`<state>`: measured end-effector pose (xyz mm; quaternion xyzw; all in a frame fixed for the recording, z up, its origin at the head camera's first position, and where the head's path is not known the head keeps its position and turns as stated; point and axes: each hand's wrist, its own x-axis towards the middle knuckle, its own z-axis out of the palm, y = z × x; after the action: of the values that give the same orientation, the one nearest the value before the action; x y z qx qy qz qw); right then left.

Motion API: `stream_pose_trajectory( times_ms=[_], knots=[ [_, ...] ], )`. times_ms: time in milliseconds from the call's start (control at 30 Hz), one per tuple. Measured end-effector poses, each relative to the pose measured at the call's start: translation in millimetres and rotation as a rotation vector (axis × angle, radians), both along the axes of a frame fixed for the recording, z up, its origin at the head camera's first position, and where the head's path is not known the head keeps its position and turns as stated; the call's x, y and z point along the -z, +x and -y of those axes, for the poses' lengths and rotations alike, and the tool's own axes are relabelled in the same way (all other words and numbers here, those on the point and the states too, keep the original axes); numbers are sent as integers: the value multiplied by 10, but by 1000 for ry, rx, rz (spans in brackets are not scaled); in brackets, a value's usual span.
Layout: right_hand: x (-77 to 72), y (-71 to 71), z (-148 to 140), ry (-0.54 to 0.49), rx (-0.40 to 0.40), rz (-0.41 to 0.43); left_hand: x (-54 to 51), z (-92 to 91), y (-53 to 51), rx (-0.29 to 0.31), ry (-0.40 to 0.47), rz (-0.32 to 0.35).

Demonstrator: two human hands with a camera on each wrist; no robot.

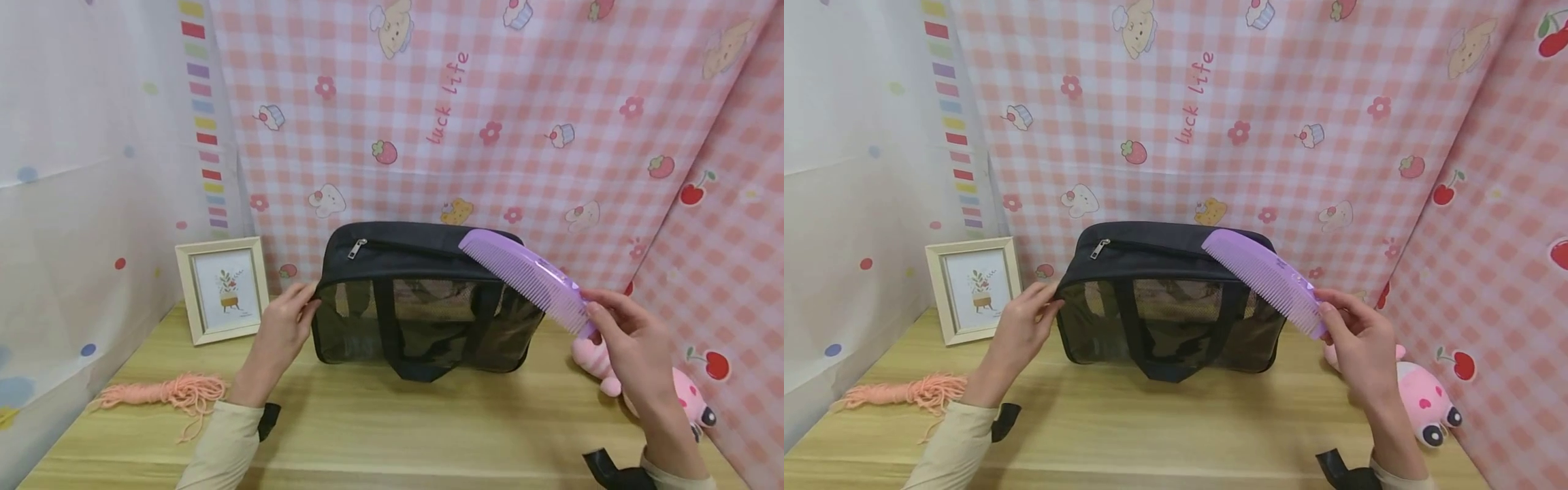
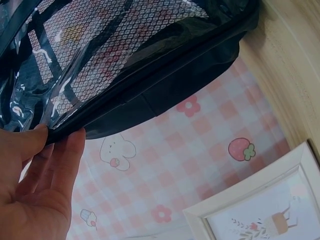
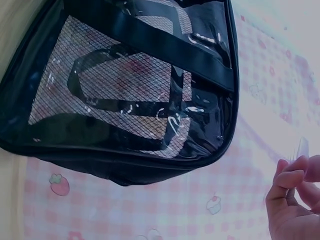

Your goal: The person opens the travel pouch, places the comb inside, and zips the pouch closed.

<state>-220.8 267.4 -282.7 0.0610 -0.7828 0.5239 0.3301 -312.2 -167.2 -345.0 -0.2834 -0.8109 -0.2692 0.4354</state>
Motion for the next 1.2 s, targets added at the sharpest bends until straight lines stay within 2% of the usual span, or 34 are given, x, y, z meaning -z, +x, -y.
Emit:
stream_pose_trajectory(
  times_ms=[167,367,500,567,667,833,1033,1200],
  knots=[
    [-192,-29,-64,188,5,-50,-17,-8,-3,3,3,-6],
    [-504,-72,-174,362,-124,-60,-21,-18,27,17,0,9],
    [-732,-139,-182,466,-199,-78,-28,-14,10,25,3,14],
    [-849,-177,-154,528,-199,-66,-32,-6,1,25,9,5],
    [-1001,-229,-88,606,-149,-16,-25,2,-1,22,15,0],
    [-1180,-309,1,693,-104,30,1,-10,15,26,9,9],
    [-1334,-440,93,789,-109,73,-8,-15,21,23,15,7],
    [-1372,-565,170,787,-136,129,-26,-6,17,24,18,-4]
  ],
)
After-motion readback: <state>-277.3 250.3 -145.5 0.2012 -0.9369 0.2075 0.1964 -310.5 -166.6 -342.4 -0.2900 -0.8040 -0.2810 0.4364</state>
